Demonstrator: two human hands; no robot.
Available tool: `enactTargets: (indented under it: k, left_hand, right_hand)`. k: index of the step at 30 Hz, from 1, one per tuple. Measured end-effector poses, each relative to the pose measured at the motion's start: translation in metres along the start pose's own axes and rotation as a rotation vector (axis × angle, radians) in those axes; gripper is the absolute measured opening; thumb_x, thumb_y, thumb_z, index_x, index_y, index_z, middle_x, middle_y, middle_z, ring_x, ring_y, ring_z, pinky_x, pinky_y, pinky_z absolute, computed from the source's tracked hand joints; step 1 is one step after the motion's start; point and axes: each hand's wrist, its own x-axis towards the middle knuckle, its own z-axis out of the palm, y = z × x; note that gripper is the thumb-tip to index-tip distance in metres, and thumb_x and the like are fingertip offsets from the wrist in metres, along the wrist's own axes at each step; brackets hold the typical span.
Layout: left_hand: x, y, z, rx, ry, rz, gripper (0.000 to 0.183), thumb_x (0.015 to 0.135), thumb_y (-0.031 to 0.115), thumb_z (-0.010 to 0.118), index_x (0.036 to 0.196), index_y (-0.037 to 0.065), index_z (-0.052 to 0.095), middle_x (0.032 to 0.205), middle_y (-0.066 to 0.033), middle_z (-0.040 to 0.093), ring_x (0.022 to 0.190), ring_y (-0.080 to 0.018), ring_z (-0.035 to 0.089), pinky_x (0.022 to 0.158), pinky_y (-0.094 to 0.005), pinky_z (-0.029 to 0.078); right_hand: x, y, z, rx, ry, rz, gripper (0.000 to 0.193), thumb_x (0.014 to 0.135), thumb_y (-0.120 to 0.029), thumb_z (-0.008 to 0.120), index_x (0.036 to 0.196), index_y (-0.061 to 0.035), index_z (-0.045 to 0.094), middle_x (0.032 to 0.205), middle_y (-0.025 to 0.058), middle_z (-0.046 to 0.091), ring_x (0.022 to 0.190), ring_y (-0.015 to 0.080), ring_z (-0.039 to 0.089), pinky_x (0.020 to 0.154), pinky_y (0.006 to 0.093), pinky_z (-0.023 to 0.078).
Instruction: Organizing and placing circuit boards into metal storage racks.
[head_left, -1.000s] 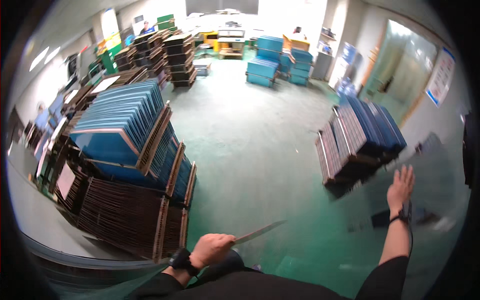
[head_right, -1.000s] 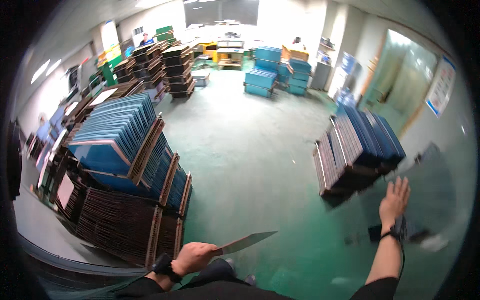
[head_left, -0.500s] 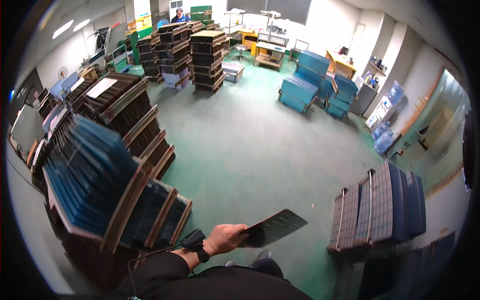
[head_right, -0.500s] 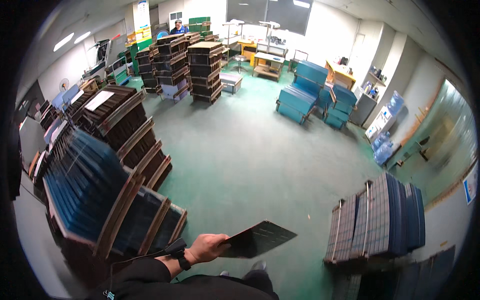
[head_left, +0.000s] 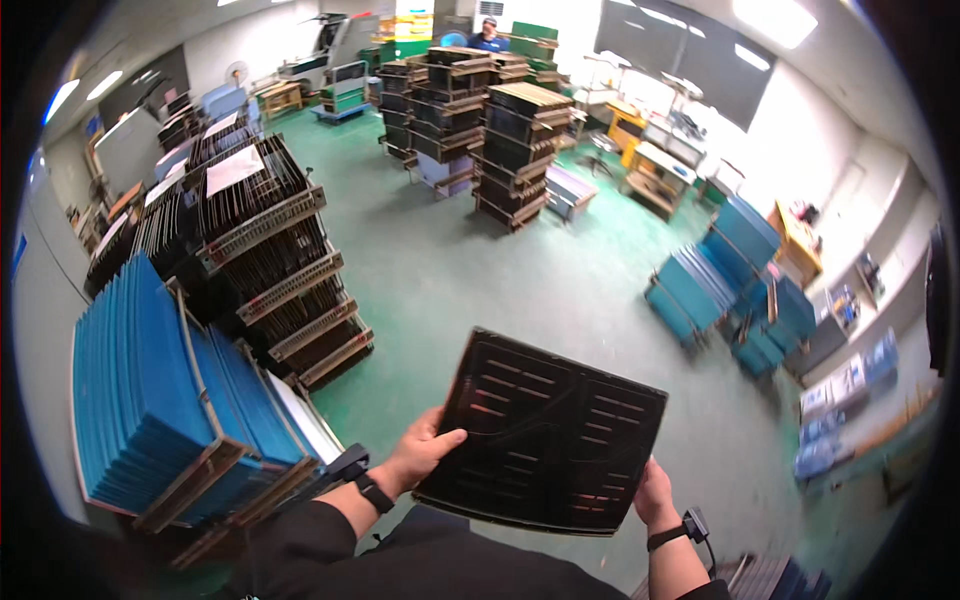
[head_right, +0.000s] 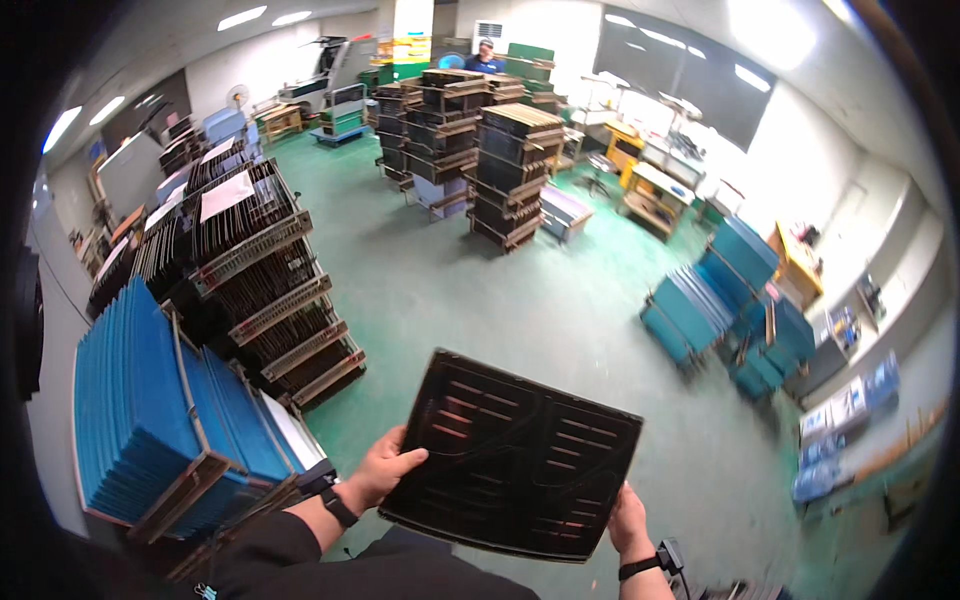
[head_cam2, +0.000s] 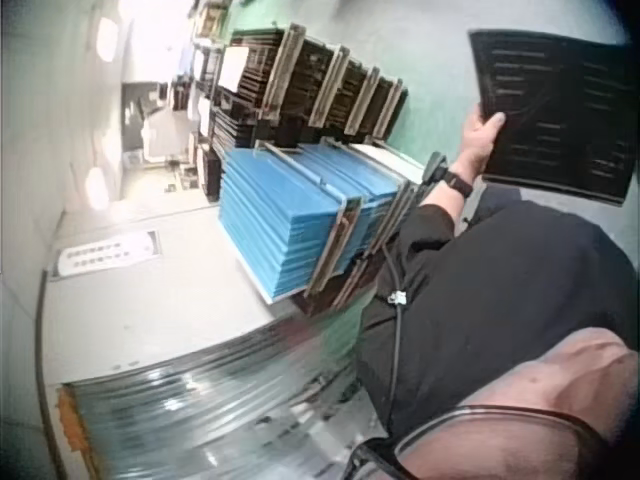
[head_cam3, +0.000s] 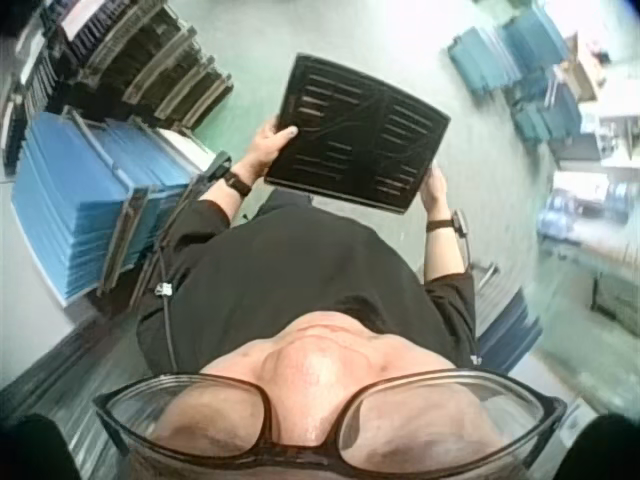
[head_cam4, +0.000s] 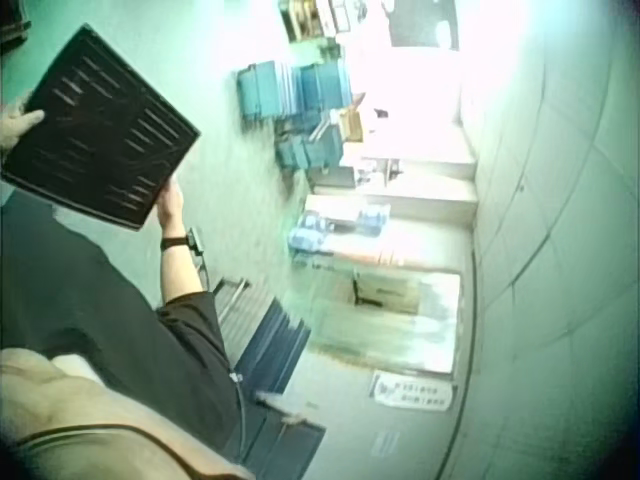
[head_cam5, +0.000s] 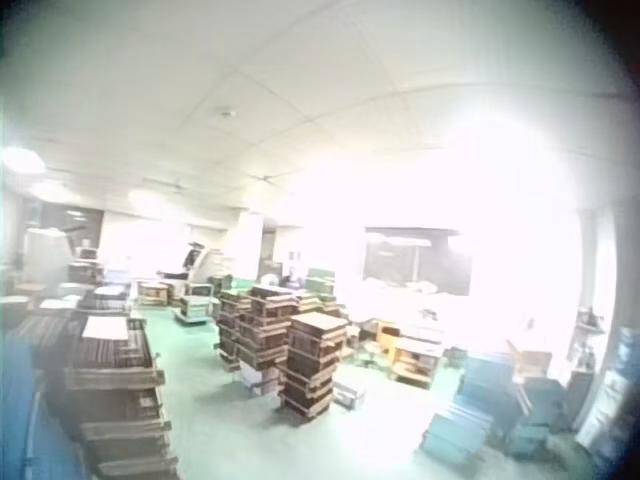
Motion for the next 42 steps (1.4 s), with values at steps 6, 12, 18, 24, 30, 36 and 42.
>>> enactTargets:
  k: [6, 12, 18, 24, 30, 36, 42]
  left_hand:
    - [0.173, 0.011, -0.099, -0.161, 0.277, -0.018, 0.034, 0.101, 0.007, 0.055, 0.133, 0.0, 0.045, 0.127, -0.0125, 0.06, 0.111, -0.0202, 0.062, 0.096, -0.0358, 0.052]
    - [0.344, 0.06, -0.151, -0.09, 0.277, -0.111, 0.039, 0.101, 0.012, 0.058, 0.135, 0.0, 0.043, 0.125, -0.0111, 0.059, 0.111, -0.0182, 0.061, 0.097, -0.0349, 0.052]
    - [0.5, 0.12, -0.221, 0.049, 0.297, -0.021, 0.039, 0.099, 0.011, 0.059, 0.134, -0.002, 0.048, 0.128, -0.0111, 0.06, 0.115, -0.0181, 0.059, 0.102, -0.0339, 0.046]
    - [0.598, 0.152, -0.33, -0.052, 0.666, 0.085, 0.021, 0.097, 0.005, 0.055, 0.117, 0.0, 0.057, 0.113, -0.012, 0.067, 0.101, -0.0207, 0.066, 0.093, -0.0361, 0.054]
    - [0.65, 0.245, -0.413, -0.071, 0.922, 0.262, 0.004, 0.102, 0.009, 0.052, 0.105, 0.009, 0.048, 0.098, -0.005, 0.061, 0.09, -0.0185, 0.065, 0.087, -0.0354, 0.055]
    - [0.714, 0.264, -0.574, -0.021, 1.136, 0.305, 0.038, 0.107, 0.02, 0.045, 0.142, 0.008, 0.037, 0.129, -0.0094, 0.055, 0.112, -0.0238, 0.062, 0.09, -0.0424, 0.056]
    - [0.843, 0.347, -0.697, -0.041, 1.02, 0.332, 0.029, 0.105, 0.014, 0.048, 0.133, 0.005, 0.044, 0.128, -0.0085, 0.056, 0.116, -0.0236, 0.06, 0.102, -0.0425, 0.049]
  right_hand:
    - [0.204, -0.098, 0.128, 0.128, -0.229, 0.117, 0.048, 0.107, -0.035, 0.038, 0.135, 0.0007, 0.053, 0.123, 0.0147, 0.066, 0.107, 0.0254, 0.066, 0.094, 0.0384, 0.054]
    - [0.336, -0.176, 0.204, -0.155, -0.253, -0.076, 0.042, 0.095, -0.015, 0.062, 0.131, 0.0039, 0.052, 0.117, 0.0124, 0.066, 0.103, 0.019, 0.065, 0.091, 0.0331, 0.054]
    - [0.528, -0.235, 0.29, -0.199, -0.374, -0.13, 0.045, 0.095, -0.016, 0.065, 0.133, 0.0049, 0.051, 0.118, 0.0097, 0.066, 0.105, 0.0161, 0.064, 0.093, 0.0317, 0.051]
    - [0.748, -0.265, 0.445, -0.275, -0.594, -0.069, 0.039, 0.097, -0.013, 0.062, 0.131, 0.006, 0.054, 0.121, 0.0072, 0.064, 0.107, 0.0137, 0.061, 0.095, 0.03, 0.049]
    - [0.902, -0.275, 0.657, -0.537, -0.908, -0.157, 0.034, 0.097, -0.019, 0.066, 0.123, 0.0016, 0.058, 0.1, -0.0018, 0.058, 0.09, 0.0069, 0.053, 0.079, 0.0248, 0.046]
    - [1.017, -0.251, 0.827, -0.582, -1.035, -0.208, 0.024, 0.099, -0.025, 0.066, 0.101, -0.0021, 0.059, 0.08, -0.0064, 0.045, 0.077, 0.0054, 0.041, 0.067, 0.0251, 0.039]
    - [1.136, -0.24, 0.927, -0.681, -0.881, -0.281, 0.025, 0.096, -0.026, 0.068, 0.096, -0.0027, 0.059, 0.079, -0.005, 0.044, 0.075, 0.0066, 0.04, 0.065, 0.0263, 0.04]
